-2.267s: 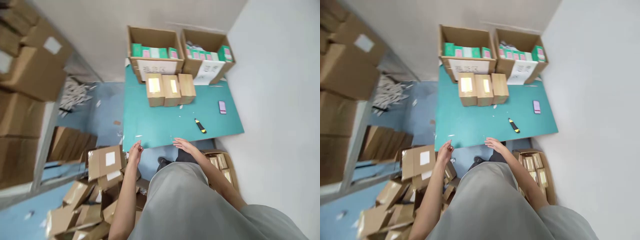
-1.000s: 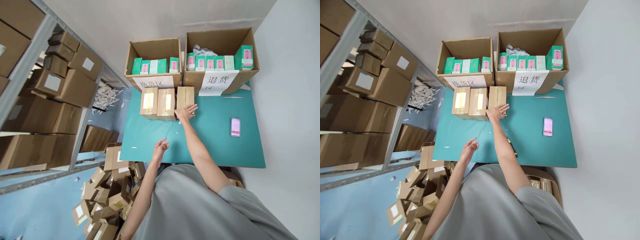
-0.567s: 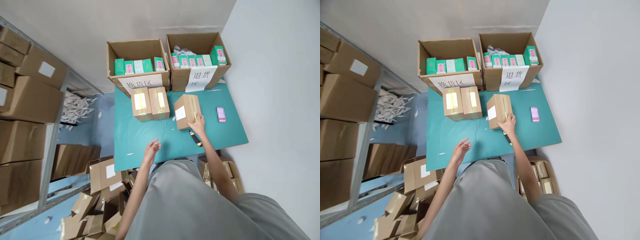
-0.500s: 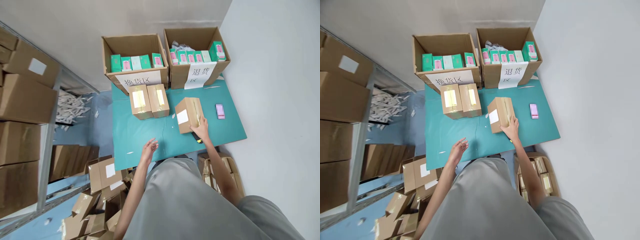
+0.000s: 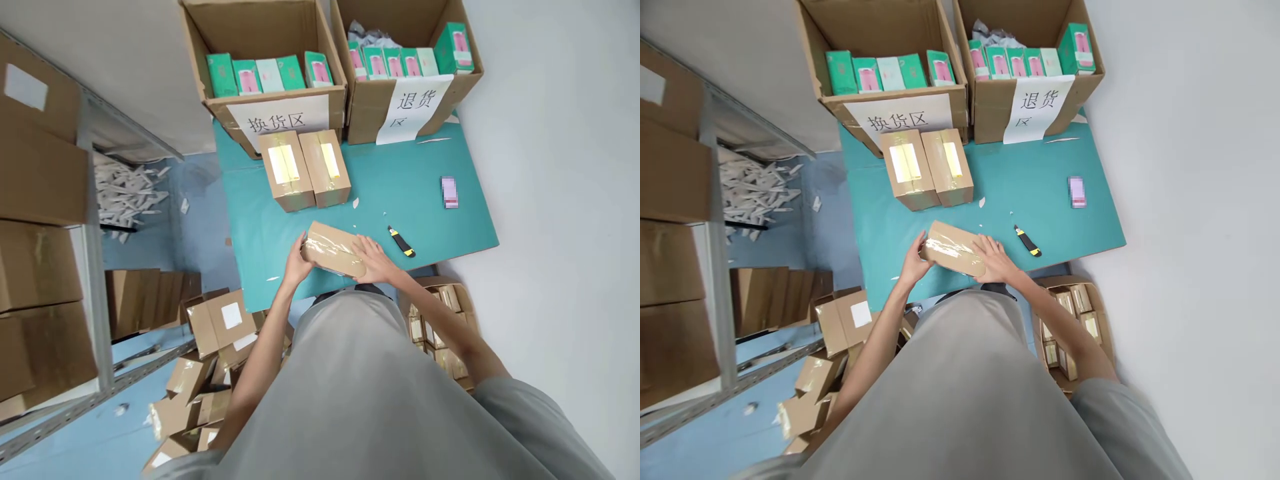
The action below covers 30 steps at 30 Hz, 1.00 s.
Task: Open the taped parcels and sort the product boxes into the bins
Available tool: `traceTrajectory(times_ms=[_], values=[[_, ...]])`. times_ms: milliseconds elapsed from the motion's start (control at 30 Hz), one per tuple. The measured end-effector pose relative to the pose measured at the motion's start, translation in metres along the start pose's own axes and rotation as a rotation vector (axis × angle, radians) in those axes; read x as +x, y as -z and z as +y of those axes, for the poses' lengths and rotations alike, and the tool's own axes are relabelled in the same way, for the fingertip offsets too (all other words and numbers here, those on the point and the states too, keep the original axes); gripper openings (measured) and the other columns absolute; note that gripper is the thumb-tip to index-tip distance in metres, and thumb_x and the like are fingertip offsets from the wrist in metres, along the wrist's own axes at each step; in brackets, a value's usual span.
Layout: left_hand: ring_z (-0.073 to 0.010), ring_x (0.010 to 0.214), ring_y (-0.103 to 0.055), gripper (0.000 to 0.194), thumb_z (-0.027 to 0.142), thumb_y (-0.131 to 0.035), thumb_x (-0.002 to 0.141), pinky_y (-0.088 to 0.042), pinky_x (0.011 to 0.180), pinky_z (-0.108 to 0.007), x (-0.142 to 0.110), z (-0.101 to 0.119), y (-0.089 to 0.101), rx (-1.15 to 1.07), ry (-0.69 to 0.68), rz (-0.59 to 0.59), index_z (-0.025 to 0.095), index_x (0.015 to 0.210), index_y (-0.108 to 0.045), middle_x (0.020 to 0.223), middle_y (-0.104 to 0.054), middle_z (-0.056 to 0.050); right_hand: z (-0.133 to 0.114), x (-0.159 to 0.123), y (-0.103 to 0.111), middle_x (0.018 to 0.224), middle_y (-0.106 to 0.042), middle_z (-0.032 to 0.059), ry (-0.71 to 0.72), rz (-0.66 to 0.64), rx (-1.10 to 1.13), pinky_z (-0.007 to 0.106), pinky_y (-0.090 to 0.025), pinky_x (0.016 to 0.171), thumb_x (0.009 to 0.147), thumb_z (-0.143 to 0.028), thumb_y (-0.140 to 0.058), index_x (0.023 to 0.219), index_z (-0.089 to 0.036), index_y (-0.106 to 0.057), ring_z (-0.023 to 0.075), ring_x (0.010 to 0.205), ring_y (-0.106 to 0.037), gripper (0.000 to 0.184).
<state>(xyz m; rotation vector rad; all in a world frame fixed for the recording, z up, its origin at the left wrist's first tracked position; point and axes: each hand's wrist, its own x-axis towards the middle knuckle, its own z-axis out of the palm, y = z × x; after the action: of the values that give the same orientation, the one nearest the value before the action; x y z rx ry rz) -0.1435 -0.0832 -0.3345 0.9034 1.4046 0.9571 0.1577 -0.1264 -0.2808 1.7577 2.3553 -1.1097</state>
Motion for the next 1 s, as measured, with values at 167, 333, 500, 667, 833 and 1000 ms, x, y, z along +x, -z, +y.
traceTrajectory(times_ms=[167,333,500,667,833,1000], values=[[-0.0310,0.118,-0.070,0.106,-0.008,-0.082,0.049,-0.056,0.116,-0.046,-0.021,-0.017,0.022,0.050,0.085,0.097,0.019,0.151,-0.070,0.147,-0.068,-0.017,0.001,0.036,0.012,0.192,-0.019,0.0151,0.190,-0.045,0.066,0.068,-0.003,0.144,0.068,-0.025,-0.103,0.172,-0.023,-0.053,0.0494,0.178,-0.012,0.116],[-0.0339,0.127,-0.069,0.108,0.003,-0.086,0.063,-0.055,0.120,-0.051,-0.049,-0.036,0.008,0.246,0.009,0.161,0.023,0.165,-0.058,0.152,-0.063,-0.017,0.010,0.059,0.013,0.192,-0.011,0.0239,0.334,-0.075,-0.199,0.078,-0.007,0.140,0.075,-0.041,-0.102,0.180,-0.016,-0.037,0.0540,0.177,-0.007,0.126],[-0.0388,0.148,-0.061,0.117,0.010,-0.087,0.070,-0.050,0.128,-0.054,-0.059,-0.055,-0.003,0.387,-0.044,0.197,0.026,0.177,-0.042,0.160,-0.058,-0.018,0.006,0.063,-0.003,0.191,-0.002,0.0299,0.348,-0.045,-0.460,0.086,-0.017,0.133,0.091,-0.048,-0.090,0.185,-0.014,-0.021,0.0590,0.175,-0.007,0.121],[-0.0396,0.153,-0.059,0.135,0.012,-0.090,0.067,-0.052,0.127,-0.055,-0.059,-0.078,0.009,0.275,0.009,0.155,0.026,0.183,-0.024,0.171,-0.054,-0.020,0.019,0.064,-0.007,0.193,0.000,0.0249,0.391,0.002,-0.391,0.082,-0.015,0.136,0.097,-0.048,-0.085,0.186,-0.019,-0.020,0.0534,0.178,-0.002,0.114],[-0.0462,0.165,-0.046,0.140,0.014,-0.096,0.058,-0.038,0.137,-0.060,-0.055,-0.102,0.022,0.287,0.130,0.189,0.022,0.181,-0.029,0.177,-0.048,-0.025,0.057,0.039,-0.023,0.192,0.006,0.0274,0.156,0.177,-0.160,0.076,-0.012,0.140,0.088,-0.065,-0.092,0.186,-0.015,0.001,0.0475,0.179,0.005,0.144],[-0.0448,0.153,-0.061,0.122,0.014,-0.093,0.054,-0.046,0.132,-0.060,-0.047,-0.112,0.019,0.305,0.133,0.126,0.021,0.169,-0.052,0.161,-0.068,-0.019,0.090,0.008,-0.053,0.187,-0.027,0.0293,-0.183,0.124,0.225,0.073,-0.021,0.139,0.086,-0.076,-0.085,0.182,-0.015,-0.027,0.0507,0.175,-0.021,0.128]])
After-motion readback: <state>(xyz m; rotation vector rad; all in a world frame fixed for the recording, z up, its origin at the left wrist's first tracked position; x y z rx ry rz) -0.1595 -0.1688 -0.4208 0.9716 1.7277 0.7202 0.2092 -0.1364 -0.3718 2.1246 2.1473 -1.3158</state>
